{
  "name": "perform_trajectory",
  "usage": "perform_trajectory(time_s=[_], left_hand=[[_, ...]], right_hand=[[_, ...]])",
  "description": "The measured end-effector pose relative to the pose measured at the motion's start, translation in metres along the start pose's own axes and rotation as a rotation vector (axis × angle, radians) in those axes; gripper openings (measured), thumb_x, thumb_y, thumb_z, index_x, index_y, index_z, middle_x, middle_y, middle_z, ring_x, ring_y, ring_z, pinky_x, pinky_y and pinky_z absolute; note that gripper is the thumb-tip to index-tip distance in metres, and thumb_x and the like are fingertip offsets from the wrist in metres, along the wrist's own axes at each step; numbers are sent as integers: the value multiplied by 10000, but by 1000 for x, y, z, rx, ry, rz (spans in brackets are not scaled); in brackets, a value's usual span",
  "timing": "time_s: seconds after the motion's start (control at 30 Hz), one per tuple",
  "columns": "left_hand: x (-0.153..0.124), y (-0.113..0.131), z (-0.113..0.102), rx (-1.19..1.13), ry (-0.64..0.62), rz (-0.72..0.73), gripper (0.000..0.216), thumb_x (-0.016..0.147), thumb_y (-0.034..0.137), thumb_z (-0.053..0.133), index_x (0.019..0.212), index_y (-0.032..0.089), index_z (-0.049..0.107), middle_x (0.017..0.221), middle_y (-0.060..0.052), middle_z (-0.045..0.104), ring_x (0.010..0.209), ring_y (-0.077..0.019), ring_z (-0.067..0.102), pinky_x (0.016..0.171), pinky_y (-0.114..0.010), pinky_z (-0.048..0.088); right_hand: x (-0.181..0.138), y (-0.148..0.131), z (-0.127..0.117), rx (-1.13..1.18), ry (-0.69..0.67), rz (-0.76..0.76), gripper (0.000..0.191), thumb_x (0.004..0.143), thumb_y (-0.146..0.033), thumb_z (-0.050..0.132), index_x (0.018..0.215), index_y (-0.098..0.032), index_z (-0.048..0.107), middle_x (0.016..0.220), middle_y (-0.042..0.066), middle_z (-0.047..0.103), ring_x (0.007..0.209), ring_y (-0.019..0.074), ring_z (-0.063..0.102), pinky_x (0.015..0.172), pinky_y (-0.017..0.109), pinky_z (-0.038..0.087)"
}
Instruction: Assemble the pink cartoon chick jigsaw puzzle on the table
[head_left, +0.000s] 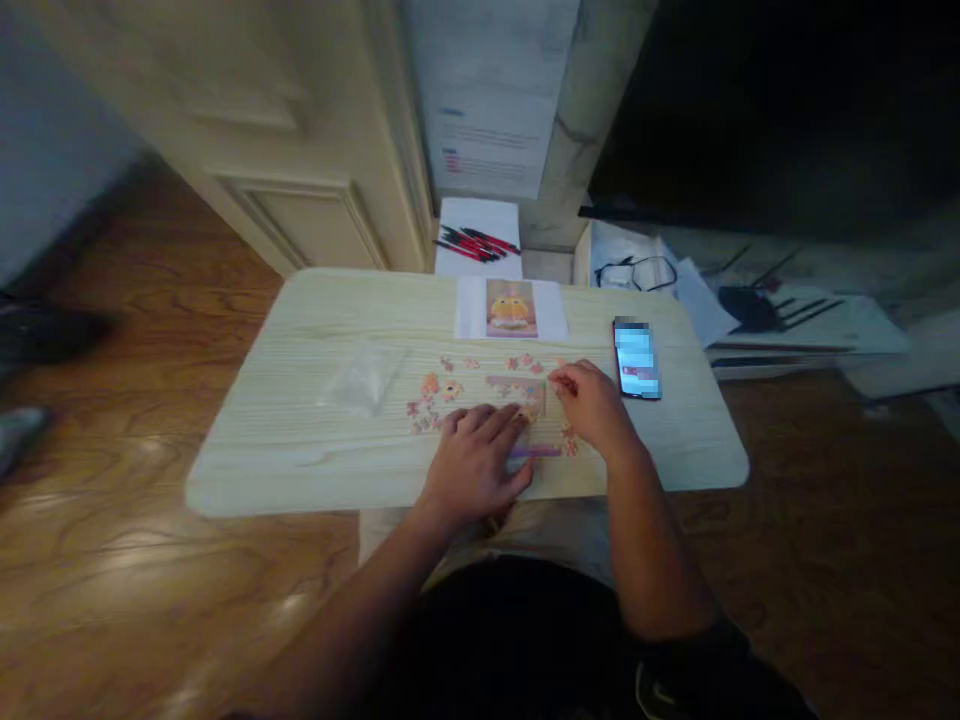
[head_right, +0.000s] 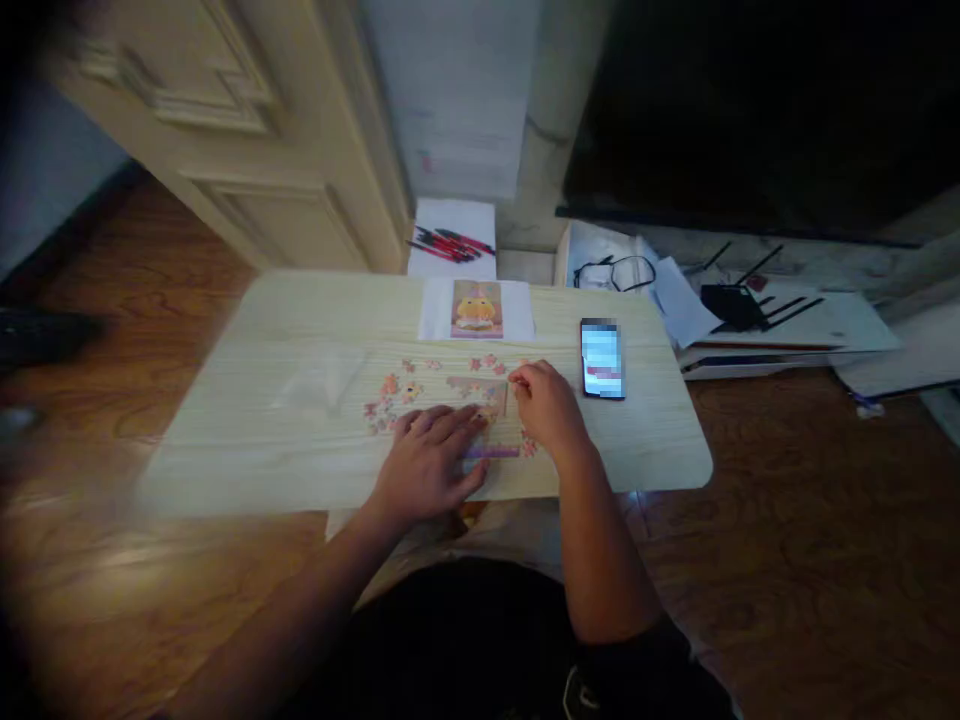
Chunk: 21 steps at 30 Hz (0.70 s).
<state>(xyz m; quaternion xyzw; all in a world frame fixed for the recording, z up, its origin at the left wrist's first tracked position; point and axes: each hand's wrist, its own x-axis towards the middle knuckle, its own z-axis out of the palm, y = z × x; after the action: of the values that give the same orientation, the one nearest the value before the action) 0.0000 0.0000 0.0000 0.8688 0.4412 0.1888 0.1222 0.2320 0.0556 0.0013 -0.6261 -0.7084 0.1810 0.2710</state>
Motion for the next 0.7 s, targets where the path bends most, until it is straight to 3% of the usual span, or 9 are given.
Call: perform_trajectory(time_s=[0.33,0.7], left_hand=[[-1,-4,2,-14,57,-33,506,909,549,609,1329,273,665,1388,-94,642,1253,-355,551,1032,-558,374],[-1,-3,2,-32,58,-32,481,909,539,617,1312,284,676,1354,-77,664,1227,-346,557,1028,-557,367]], right_hand=[[-6,-7,4,-87,-101,-171,254,919,-198,720,1145,-295,783,1211,47,714,1167,292,541,1067,480,448],[-3,0,5,-68,-117,-170,269,911,-170,724,1131,-309,791,1215,38,723,1136,289,538,1038,488,457]])
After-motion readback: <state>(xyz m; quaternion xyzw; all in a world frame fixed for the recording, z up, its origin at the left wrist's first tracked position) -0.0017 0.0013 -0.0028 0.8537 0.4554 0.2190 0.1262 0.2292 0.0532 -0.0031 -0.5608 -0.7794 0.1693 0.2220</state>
